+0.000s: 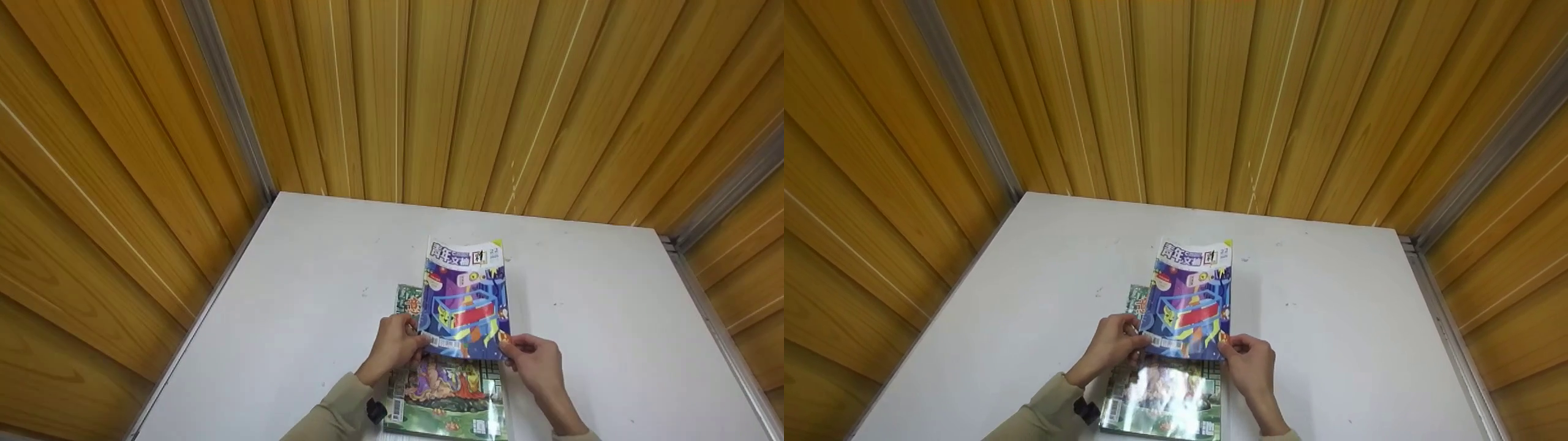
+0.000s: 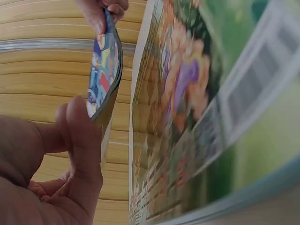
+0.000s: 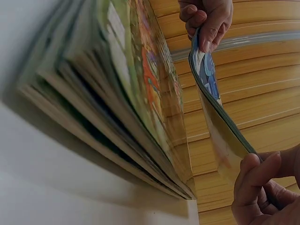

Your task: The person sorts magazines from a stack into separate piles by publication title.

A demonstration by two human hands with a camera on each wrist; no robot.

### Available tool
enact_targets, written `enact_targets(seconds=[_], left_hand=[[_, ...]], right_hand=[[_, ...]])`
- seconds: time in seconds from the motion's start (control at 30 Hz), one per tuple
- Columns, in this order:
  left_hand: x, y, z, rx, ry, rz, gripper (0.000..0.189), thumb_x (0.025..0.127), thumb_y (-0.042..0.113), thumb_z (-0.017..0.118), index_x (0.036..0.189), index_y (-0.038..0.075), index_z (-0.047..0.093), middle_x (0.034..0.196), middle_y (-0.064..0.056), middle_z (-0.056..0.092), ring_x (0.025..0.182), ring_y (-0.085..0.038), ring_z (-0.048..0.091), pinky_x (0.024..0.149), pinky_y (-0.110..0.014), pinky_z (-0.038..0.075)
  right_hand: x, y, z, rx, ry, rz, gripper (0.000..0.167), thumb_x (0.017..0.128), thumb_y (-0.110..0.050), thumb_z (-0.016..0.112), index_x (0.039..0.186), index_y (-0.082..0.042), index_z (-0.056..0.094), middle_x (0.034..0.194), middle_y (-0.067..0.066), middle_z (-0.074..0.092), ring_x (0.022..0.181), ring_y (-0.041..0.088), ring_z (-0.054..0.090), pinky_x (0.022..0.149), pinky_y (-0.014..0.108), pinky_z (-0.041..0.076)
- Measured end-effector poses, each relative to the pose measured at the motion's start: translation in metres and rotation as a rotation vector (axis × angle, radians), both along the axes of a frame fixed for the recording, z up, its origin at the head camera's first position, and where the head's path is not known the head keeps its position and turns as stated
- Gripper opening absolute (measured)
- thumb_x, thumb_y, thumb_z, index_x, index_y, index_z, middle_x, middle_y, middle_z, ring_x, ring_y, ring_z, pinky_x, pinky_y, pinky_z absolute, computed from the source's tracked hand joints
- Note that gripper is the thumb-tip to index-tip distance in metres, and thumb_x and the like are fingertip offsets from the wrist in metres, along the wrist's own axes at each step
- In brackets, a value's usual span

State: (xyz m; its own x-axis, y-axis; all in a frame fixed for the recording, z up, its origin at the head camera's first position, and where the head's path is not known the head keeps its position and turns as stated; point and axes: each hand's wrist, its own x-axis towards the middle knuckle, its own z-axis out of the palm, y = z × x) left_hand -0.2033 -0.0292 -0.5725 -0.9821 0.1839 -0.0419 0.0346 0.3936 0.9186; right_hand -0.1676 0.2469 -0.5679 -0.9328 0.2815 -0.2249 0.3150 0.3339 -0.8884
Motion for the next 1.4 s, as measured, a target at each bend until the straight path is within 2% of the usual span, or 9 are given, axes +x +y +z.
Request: enact_targets(seconds=[0.4,0.77,0.87,0.97,1.1,1.2,1.3,1.33,1.4], left_hand=[[-0.049,0.003,-0.001,-0.038,0.019,0.103,0.017,0.092,0.007,0.083,0.085,0.000,0.070,0.064,-0.005,0.069,0.046,-0.006,0.056,0.048,-0.023,0.048],[-0.106,-0.009,0.006,-0.156,0.068,0.184,0.021,0.088,0.013,0.088,0.088,-0.003,0.074,0.088,-0.014,0.076,0.074,-0.016,0.060,0.070,-0.030,0.052],[-0.121,-0.011,0.000,-0.141,0.044,0.171,0.021,0.088,0.013,0.088,0.086,-0.002,0.074,0.087,-0.013,0.075,0.076,-0.017,0.062,0.073,-0.034,0.055],[-0.139,-0.015,-0.020,-0.152,0.063,0.156,0.022,0.087,0.013,0.088,0.082,0.001,0.072,0.078,-0.009,0.072,0.069,-0.016,0.061,0.066,-0.033,0.053],[-0.151,-0.021,-0.023,-0.195,0.018,0.181,0.022,0.089,0.016,0.088,0.083,0.003,0.072,0.079,-0.008,0.073,0.069,-0.017,0.064,0.063,-0.032,0.051],[-0.152,-0.021,-0.010,-0.233,-0.056,0.211,0.019,0.092,0.017,0.088,0.090,0.002,0.075,0.089,-0.010,0.077,0.078,-0.020,0.067,0.069,-0.032,0.053],[-0.158,-0.018,-0.012,-0.265,-0.067,0.220,0.019,0.092,0.018,0.087,0.091,0.003,0.075,0.091,-0.009,0.077,0.081,-0.021,0.066,0.072,-0.033,0.052],[-0.166,-0.019,-0.024,-0.270,-0.047,0.218,0.021,0.092,0.021,0.088,0.090,0.005,0.075,0.090,-0.008,0.076,0.081,-0.019,0.065,0.073,-0.033,0.052],[-0.170,-0.019,-0.028,-0.278,-0.043,0.226,0.022,0.091,0.021,0.089,0.088,0.005,0.075,0.088,-0.006,0.075,0.080,-0.019,0.065,0.074,-0.035,0.053]], right_hand=[[-0.048,-0.003,0.004,0.037,0.062,0.032,0.019,0.099,-0.008,0.076,0.110,0.008,0.077,0.086,0.011,0.076,0.072,0.017,0.069,0.061,0.023,0.053],[-0.114,-0.017,0.007,0.060,0.086,0.065,0.019,0.099,-0.010,0.075,0.108,0.007,0.077,0.089,0.009,0.075,0.072,0.013,0.066,0.063,0.021,0.053],[-0.127,-0.019,0.004,0.066,0.080,0.062,0.017,0.099,-0.008,0.075,0.106,0.007,0.077,0.087,0.008,0.073,0.071,0.010,0.064,0.062,0.020,0.051],[-0.138,-0.023,-0.001,0.085,0.070,0.060,0.016,0.098,-0.008,0.077,0.103,0.007,0.077,0.086,0.008,0.073,0.070,0.010,0.063,0.061,0.020,0.050],[-0.151,-0.030,-0.005,0.103,0.061,0.076,0.017,0.098,-0.009,0.078,0.104,0.007,0.077,0.093,0.013,0.075,0.074,0.013,0.066,0.061,0.021,0.051],[-0.160,-0.034,-0.006,0.114,0.052,0.092,0.018,0.099,-0.011,0.077,0.105,0.006,0.078,0.098,0.015,0.075,0.078,0.016,0.067,0.062,0.023,0.052],[-0.169,-0.034,-0.008,0.143,0.046,0.097,0.016,0.100,-0.012,0.076,0.101,0.004,0.078,0.096,0.014,0.075,0.078,0.017,0.065,0.062,0.024,0.051],[-0.172,-0.034,-0.009,0.152,0.044,0.101,0.015,0.100,-0.011,0.076,0.100,0.004,0.078,0.094,0.013,0.075,0.078,0.017,0.065,0.062,0.024,0.050],[-0.177,-0.033,-0.011,0.166,0.042,0.109,0.015,0.100,-0.011,0.075,0.096,0.003,0.077,0.090,0.011,0.074,0.077,0.017,0.063,0.061,0.025,0.049]])
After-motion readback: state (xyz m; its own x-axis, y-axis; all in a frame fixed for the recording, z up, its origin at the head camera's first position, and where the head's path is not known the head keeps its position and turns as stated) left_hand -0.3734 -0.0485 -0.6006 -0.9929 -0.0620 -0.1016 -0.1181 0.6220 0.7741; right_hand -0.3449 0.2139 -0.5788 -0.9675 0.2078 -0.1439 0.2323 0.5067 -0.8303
